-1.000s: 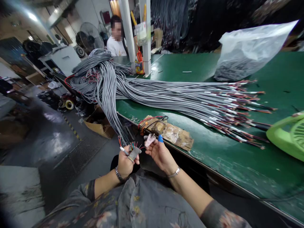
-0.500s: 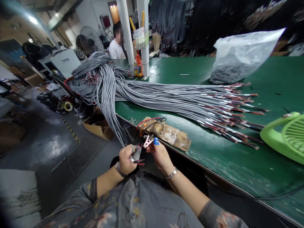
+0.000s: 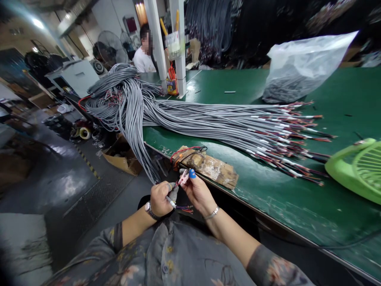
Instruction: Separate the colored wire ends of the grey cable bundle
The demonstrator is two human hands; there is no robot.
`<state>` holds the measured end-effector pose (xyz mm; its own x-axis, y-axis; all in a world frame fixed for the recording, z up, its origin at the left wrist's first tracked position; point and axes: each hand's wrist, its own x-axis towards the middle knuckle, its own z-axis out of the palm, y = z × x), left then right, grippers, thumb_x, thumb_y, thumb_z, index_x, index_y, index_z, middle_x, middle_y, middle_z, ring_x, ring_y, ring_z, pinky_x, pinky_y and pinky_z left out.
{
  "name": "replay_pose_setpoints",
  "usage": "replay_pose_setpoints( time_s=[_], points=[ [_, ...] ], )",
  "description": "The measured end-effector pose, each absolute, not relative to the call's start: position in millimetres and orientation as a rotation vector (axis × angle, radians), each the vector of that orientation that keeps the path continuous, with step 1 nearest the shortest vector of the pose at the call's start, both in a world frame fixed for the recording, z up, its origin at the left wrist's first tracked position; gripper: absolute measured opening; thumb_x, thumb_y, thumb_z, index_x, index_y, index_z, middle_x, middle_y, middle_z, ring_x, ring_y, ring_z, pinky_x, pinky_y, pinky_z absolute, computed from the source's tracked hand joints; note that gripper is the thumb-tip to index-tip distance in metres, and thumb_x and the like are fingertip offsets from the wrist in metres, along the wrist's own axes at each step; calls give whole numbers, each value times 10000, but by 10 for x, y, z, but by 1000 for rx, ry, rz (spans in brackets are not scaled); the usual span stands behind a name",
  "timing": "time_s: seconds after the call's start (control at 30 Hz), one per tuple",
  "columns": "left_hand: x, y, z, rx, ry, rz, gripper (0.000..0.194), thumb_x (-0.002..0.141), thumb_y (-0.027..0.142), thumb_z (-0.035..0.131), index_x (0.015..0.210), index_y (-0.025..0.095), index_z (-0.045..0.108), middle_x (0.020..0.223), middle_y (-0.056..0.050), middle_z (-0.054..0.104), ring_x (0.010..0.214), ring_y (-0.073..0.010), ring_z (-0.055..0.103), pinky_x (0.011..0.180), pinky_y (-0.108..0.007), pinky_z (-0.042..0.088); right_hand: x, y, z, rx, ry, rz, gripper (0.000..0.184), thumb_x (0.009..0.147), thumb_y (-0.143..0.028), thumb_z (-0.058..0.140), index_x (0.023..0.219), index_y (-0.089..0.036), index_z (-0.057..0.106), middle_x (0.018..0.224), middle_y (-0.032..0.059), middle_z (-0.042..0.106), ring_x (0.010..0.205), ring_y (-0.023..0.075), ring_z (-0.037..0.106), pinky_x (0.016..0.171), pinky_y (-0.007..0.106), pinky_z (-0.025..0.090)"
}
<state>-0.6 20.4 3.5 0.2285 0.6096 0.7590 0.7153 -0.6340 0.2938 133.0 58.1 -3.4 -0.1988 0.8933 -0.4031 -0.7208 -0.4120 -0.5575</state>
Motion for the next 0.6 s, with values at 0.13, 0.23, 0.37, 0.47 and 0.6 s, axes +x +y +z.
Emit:
replay_pose_setpoints(
  time_s=[0.13,0.23,0.37,0.47,0.6],
  points=[
    [-8,197,12,-2369,-1290,-1364,174,830,191,454,778,153,616,558,-45,587,497,-146,542,486,-261,423,1333,561,-69,-810,-273,1859,343,507,-426,886,690,-203,700,683,-8,694,610,122,586,562,224,500],
    [-13,176,-1,-2360,-1319,-1386,180,828,185,454,757,158,618,552,-43,587,499,-144,539,484,-259,418,1357,541,-131,-782,-297,1907,352,567,-512,834,699,-216,696,687,-8,694,613,126,592,561,230,496],
    [-43,98,11,-2410,-1436,-1546,164,821,195,497,718,156,619,555,-41,590,514,-138,546,497,-252,423,1407,517,-197,-763,-311,1968,434,559,-607,792,744,-225,705,710,-5,695,640,125,606,587,225,499],
    [-72,40,29,-2419,-1906,-1873,194,818,293,547,688,163,607,539,-16,582,483,-114,537,479,-231,422,1442,496,-213,-751,-326,1977,442,519,-599,817,740,-233,702,714,-9,691,635,118,595,572,212,488],
    [-76,33,29,-1972,-2706,-2477,353,722,496,630,643,156,577,472,19,545,358,-70,459,366,-193,323,1472,457,-259,-789,-367,1987,416,521,-575,828,723,-235,698,705,-4,679,619,125,574,569,225,480]
  ],
)
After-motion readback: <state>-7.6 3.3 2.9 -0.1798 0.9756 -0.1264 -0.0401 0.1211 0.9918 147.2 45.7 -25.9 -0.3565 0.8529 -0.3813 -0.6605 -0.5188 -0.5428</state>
